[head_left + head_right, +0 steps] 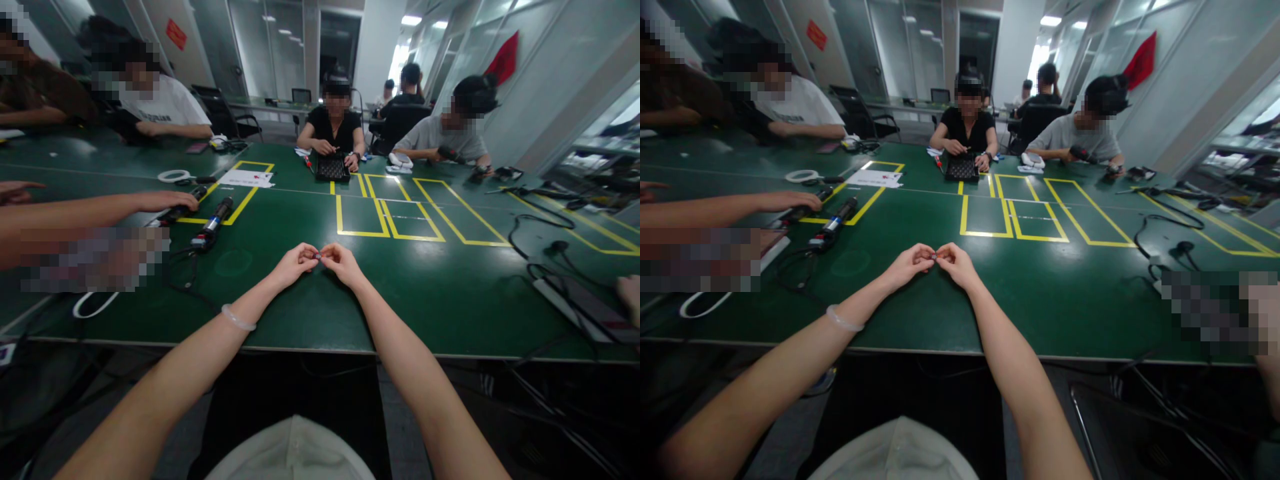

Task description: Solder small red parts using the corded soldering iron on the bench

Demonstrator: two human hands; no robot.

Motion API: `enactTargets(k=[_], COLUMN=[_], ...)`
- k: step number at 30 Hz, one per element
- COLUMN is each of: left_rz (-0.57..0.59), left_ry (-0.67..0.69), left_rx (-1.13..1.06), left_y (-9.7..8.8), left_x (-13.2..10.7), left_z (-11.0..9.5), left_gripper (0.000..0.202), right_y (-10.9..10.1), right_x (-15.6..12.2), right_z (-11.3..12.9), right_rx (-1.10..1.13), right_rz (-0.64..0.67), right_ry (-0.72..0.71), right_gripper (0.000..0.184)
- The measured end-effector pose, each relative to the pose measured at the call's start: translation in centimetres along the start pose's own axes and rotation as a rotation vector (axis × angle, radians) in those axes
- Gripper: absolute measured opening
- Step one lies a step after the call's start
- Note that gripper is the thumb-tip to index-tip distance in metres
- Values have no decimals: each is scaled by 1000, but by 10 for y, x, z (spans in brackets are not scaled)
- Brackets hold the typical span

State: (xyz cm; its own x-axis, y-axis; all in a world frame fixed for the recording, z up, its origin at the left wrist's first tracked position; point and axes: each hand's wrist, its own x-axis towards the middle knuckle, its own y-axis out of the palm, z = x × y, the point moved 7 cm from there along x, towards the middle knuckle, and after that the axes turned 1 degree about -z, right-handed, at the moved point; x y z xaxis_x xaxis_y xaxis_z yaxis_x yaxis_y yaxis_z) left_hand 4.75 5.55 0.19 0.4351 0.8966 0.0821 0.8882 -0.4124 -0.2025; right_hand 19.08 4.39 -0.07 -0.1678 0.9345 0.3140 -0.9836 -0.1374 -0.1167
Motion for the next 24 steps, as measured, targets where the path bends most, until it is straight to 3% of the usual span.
enactTargets(k=[7, 15, 24], left_rz=[11, 38, 48], left_ry=[-21, -57, -15], left_rx=[72, -1, 61], left_y=[-3, -1, 1], left_x=[-2, 0, -2], left_z=[-1, 2, -1], left_gripper=[47, 52, 43], right_y=[-1, -3, -3], right_x=[1, 3, 2], right_z=[-2, -5, -4], right_rx=[58, 45, 20], right_rz=[10, 8, -28], right_ry=[67, 105, 89], right_gripper=[34, 31, 34])
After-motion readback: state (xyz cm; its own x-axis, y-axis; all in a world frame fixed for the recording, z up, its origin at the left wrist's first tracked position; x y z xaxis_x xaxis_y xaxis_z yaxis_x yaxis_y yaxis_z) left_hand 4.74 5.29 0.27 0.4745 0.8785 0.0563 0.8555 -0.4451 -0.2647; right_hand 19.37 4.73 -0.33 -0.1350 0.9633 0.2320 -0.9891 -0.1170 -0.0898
